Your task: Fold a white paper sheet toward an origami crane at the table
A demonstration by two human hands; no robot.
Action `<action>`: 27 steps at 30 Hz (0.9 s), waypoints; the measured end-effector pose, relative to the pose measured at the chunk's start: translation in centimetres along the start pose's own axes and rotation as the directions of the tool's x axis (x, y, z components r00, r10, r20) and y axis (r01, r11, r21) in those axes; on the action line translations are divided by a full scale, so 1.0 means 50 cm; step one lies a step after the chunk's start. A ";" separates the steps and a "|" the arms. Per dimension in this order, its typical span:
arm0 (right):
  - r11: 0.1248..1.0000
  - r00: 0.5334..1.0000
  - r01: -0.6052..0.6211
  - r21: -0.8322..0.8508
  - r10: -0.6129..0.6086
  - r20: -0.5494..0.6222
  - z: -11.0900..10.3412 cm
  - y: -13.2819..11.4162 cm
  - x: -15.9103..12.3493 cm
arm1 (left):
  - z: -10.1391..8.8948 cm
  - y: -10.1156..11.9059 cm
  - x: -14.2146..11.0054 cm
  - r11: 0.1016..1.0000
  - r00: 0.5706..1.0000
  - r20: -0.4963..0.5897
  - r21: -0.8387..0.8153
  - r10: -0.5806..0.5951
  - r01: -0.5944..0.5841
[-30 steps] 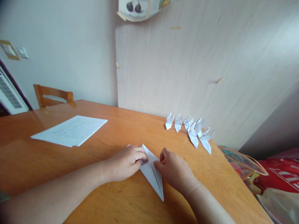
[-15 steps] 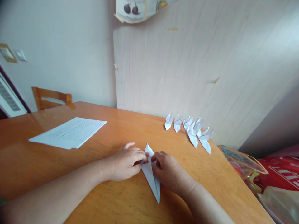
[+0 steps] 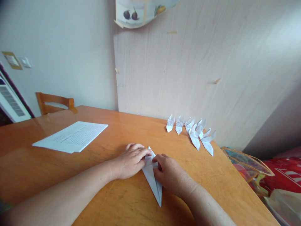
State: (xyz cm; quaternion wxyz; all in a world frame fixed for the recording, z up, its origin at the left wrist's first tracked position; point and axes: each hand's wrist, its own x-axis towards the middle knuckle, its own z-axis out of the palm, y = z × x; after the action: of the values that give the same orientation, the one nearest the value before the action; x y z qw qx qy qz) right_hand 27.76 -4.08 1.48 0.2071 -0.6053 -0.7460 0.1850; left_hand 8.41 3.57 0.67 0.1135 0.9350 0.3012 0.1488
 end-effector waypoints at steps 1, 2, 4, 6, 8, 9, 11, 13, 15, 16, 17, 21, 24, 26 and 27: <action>1.000 1.000 -0.004 0.000 0.004 0.001 0.000 -0.001 0.000 | 0.002 -0.001 0.002 1.000 1.000 -0.009 0.006 -0.007 0.007; 1.000 1.000 -0.005 0.000 0.005 0.001 -0.001 -0.001 0.000 | 0.005 -0.003 0.003 1.000 1.000 -0.016 0.012 -0.015 0.015; 1.000 1.000 -0.006 -0.004 0.006 0.002 -0.001 -0.003 0.000 | 0.011 -0.006 0.006 0.999 0.999 -0.017 0.023 -0.041 0.042; 1.000 1.000 -0.011 -0.008 0.011 0.004 -0.002 -0.004 -0.001 | 0.017 -0.008 0.008 0.996 0.997 0.004 0.030 -0.083 0.083; 1.000 1.000 -0.019 -0.007 0.019 0.012 -0.002 -0.005 -0.001 | 0.021 -0.011 0.012 0.991 0.991 0.040 0.030 -0.130 0.129; 1.000 1.000 -0.022 -0.005 0.022 0.014 -0.002 -0.004 -0.001 | 0.023 -0.012 0.013 0.989 0.987 0.061 0.028 -0.150 0.148; 1.000 1.000 -0.018 -0.005 0.018 0.015 -0.002 -0.003 -0.001 | 0.024 -0.013 0.018 0.984 0.979 0.096 0.026 -0.179 0.178; 1.000 1.000 -0.011 -0.010 0.011 0.013 -0.001 -0.002 -0.001 | 0.023 -0.014 0.022 0.978 0.971 0.115 0.023 -0.208 0.207; 1.000 1.000 -0.011 -0.008 0.011 0.016 -0.002 -0.001 0.000 | 0.022 -0.015 0.024 0.969 0.964 0.094 0.014 -0.248 0.247; 1.000 1.000 -0.011 -0.004 0.011 0.019 -0.002 0.000 0.000 | 0.020 -0.015 0.025 0.965 0.963 0.067 0.001 -0.260 0.260; 1.000 1.000 -0.010 -0.001 0.010 0.020 -0.002 0.000 0.001 | 0.018 -0.015 0.025 0.965 0.965 0.035 -0.023 -0.261 0.262; 1.000 1.000 -0.008 0.007 0.007 0.020 0.000 0.002 0.003 | 0.004 -0.007 0.020 0.969 0.980 -0.091 -0.193 -0.175 0.155; 1.000 1.000 -0.013 0.020 0.012 0.022 0.001 0.005 0.002 | -0.011 0.009 0.011 0.943 0.989 -0.087 -0.322 -0.116 0.082; 1.000 1.000 -0.005 0.027 0.004 0.017 0.001 0.006 0.001 | -0.018 0.019 0.005 0.929 0.994 -0.024 -0.359 -0.104 0.089; 1.000 1.000 0.000 0.028 0.000 0.015 0.001 0.007 0.001 | -0.020 0.022 0.003 0.926 0.994 0.008 -0.364 -0.107 0.103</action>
State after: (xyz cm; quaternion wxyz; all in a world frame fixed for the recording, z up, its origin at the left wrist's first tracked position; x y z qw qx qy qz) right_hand 28.01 -3.99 1.27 0.2101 -0.6008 -0.7449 0.1999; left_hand 8.76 2.88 1.96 0.2907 0.8795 0.3185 0.2012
